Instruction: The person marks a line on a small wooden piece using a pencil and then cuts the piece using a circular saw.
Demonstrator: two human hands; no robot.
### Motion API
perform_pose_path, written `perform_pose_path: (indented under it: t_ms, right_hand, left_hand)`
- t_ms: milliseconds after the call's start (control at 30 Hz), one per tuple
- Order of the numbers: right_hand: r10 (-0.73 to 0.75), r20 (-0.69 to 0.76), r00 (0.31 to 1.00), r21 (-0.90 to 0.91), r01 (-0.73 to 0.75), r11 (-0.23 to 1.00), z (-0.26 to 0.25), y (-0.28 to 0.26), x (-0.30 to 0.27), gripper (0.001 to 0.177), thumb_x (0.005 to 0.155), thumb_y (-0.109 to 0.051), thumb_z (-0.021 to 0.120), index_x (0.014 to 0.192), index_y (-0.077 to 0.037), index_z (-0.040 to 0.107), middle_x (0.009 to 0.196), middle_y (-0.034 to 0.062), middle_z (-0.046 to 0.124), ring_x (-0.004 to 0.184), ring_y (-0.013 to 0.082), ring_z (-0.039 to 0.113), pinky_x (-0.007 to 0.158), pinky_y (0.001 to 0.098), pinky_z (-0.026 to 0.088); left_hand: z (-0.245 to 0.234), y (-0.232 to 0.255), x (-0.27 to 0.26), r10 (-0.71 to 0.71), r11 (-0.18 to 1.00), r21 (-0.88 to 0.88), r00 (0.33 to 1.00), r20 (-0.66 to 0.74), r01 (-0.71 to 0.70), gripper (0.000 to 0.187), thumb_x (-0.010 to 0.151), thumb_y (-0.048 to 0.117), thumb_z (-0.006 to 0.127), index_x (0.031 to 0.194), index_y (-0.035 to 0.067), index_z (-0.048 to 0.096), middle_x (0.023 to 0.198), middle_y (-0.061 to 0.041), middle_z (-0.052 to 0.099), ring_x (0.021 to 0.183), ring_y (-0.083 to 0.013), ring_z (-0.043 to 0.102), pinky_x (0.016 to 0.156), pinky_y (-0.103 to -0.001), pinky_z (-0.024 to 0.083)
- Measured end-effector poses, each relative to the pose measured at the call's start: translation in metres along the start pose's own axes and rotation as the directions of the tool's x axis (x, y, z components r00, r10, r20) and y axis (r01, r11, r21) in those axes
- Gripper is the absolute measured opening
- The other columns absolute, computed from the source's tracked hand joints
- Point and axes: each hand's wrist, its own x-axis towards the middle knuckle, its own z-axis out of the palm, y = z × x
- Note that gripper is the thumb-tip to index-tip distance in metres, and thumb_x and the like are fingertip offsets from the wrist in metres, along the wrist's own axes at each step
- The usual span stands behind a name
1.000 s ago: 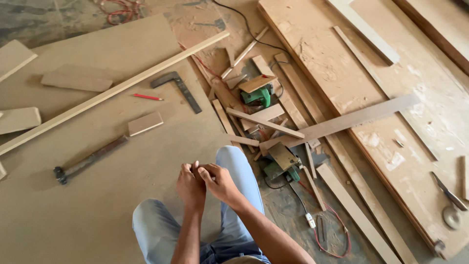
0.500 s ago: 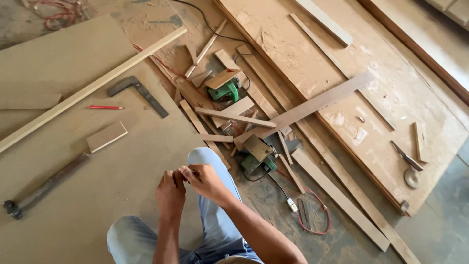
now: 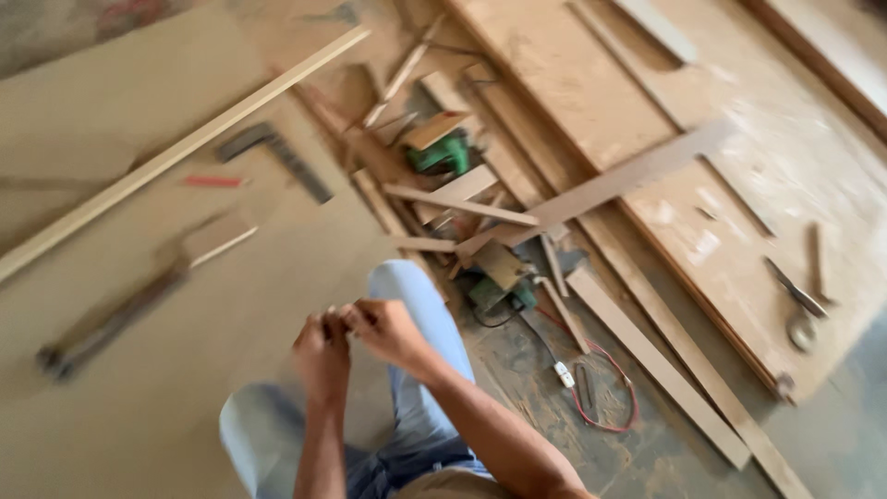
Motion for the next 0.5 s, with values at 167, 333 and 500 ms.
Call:
perform_pose_path:
  t_ms: [167, 333, 500]
  right_hand:
    - [0.039, 0.028, 0.999, 0.079, -0.042, 0.996, 0.030, 0.053, 0.013, 0.024, 0.102, -0.017, 0.059, 0.096, 0.002, 0.073, 0.083, 0.0122, 0.078, 0.073, 0.0140, 0.075, 0.064, 0.0316, 0.060]
    - [-0.057, 0.121, 0.991, 0.216, 0.030, 0.976, 0.030, 0.034, 0.007, 0.030, 0.106, -0.021, 0.058, 0.099, 0.004, 0.074, 0.086, 0.0079, 0.075, 0.077, 0.0128, 0.071, 0.070, 0.0280, 0.059]
    - [-0.017, 0.136, 0.991, 0.119, 0.001, 0.993, 0.042, 0.014, 0.010, 0.028, 0.104, -0.018, 0.067, 0.089, 0.004, 0.069, 0.083, 0.0116, 0.073, 0.071, 0.0144, 0.068, 0.068, 0.0284, 0.057]
  left_hand:
    - [-0.003, -0.017, -0.007, -0.100, 0.960, -0.264, 0.995, 0.000, 0.097, 0.018, 0.097, 0.011, 0.059, 0.086, 0.005, 0.072, 0.084, -0.013, 0.075, 0.076, -0.0262, 0.076, 0.070, -0.039, 0.061]
    - [-0.023, -0.015, -0.013, -0.229, 0.965, -0.163, 0.964, -0.135, 0.206, 0.030, 0.098, 0.021, 0.066, 0.075, 0.002, 0.063, 0.074, -0.020, 0.066, 0.065, -0.0370, 0.067, 0.059, -0.047, 0.052]
    - [-0.054, -0.014, -0.023, -0.325, 0.943, -0.139, 0.926, -0.192, 0.303, 0.038, 0.097, 0.022, 0.073, 0.070, 0.001, 0.056, 0.067, -0.020, 0.064, 0.061, -0.0387, 0.064, 0.057, -0.047, 0.049]
